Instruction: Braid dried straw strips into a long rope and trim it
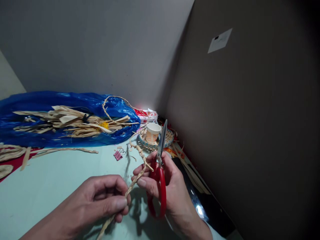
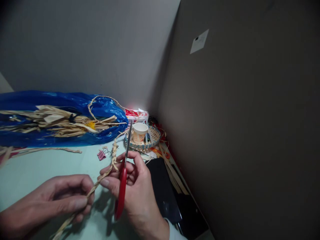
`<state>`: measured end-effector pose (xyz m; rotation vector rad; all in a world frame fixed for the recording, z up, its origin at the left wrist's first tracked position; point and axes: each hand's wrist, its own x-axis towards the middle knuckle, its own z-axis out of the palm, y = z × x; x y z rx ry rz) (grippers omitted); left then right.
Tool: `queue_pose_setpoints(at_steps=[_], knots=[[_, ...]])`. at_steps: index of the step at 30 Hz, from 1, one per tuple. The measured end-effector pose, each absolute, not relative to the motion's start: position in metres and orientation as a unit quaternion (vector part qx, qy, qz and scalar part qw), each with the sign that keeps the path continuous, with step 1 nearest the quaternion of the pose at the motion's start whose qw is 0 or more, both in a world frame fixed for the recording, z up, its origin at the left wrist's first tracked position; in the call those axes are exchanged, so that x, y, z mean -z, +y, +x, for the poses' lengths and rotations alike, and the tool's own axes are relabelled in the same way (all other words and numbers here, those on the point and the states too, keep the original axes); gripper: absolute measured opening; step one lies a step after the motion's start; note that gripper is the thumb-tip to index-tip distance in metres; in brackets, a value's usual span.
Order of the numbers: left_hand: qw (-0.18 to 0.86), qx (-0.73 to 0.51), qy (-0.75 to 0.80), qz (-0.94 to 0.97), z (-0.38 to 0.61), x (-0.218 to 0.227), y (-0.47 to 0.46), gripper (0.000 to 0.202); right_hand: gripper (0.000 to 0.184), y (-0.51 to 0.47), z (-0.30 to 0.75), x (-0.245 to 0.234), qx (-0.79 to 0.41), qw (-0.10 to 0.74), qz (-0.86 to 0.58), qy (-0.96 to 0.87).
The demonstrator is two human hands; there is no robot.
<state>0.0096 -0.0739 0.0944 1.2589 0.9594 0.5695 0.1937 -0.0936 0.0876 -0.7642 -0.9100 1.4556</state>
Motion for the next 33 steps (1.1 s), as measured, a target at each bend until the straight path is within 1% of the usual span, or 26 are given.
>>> queue_pose_setpoints(at_steps=[3, 9, 16, 20, 22, 25, 27, 30, 31, 33], knots=[[0.71, -0.257, 0.413, 0.51, 0.006, -0.096, -0.073, 0.027, 0.05, -0.092, 0.199, -0.087, -0.612, 0.597, -0.337, -0.395], [0.714, -0.22, 0.381, 0.545, 0.001, -0.098, -0.071, 0.025, 0.047, -0.092, 0.203, -0.088, -0.627, 0.577, -0.34, -0.398], [0.664, -0.172, 0.409, 0.602, -0.001, -0.1, -0.067, 0.031, 0.052, -0.089, 0.205, -0.091, -0.667, 0.557, -0.323, -0.375], [0.604, -0.175, 0.434, 0.645, -0.002, -0.101, -0.071, 0.033, 0.05, -0.086, 0.207, -0.086, -0.673, 0.543, -0.315, -0.391], [0.575, -0.202, 0.449, 0.654, -0.002, -0.103, -0.072, 0.032, 0.05, -0.086, 0.209, -0.086, -0.659, 0.535, -0.331, -0.412], [0.524, -0.266, 0.477, 0.654, -0.001, -0.106, -0.075, 0.031, 0.047, -0.089, 0.211, -0.09, -0.6, 0.517, -0.387, -0.472], [0.484, -0.304, 0.479, 0.666, 0.0, -0.107, -0.076, 0.029, 0.039, -0.092, 0.214, -0.096, -0.534, 0.489, -0.427, -0.542], [0.448, -0.348, 0.484, 0.667, 0.001, -0.107, -0.079, 0.026, 0.024, -0.098, 0.216, -0.103, -0.392, 0.431, -0.46, -0.671], [0.44, -0.363, 0.49, 0.659, 0.002, -0.106, -0.08, 0.023, 0.021, -0.099, 0.217, -0.104, -0.344, 0.418, -0.457, -0.706], [0.422, -0.39, 0.502, 0.646, 0.002, -0.106, -0.082, 0.017, 0.023, -0.1, 0.217, -0.104, -0.257, 0.416, -0.445, -0.75]])
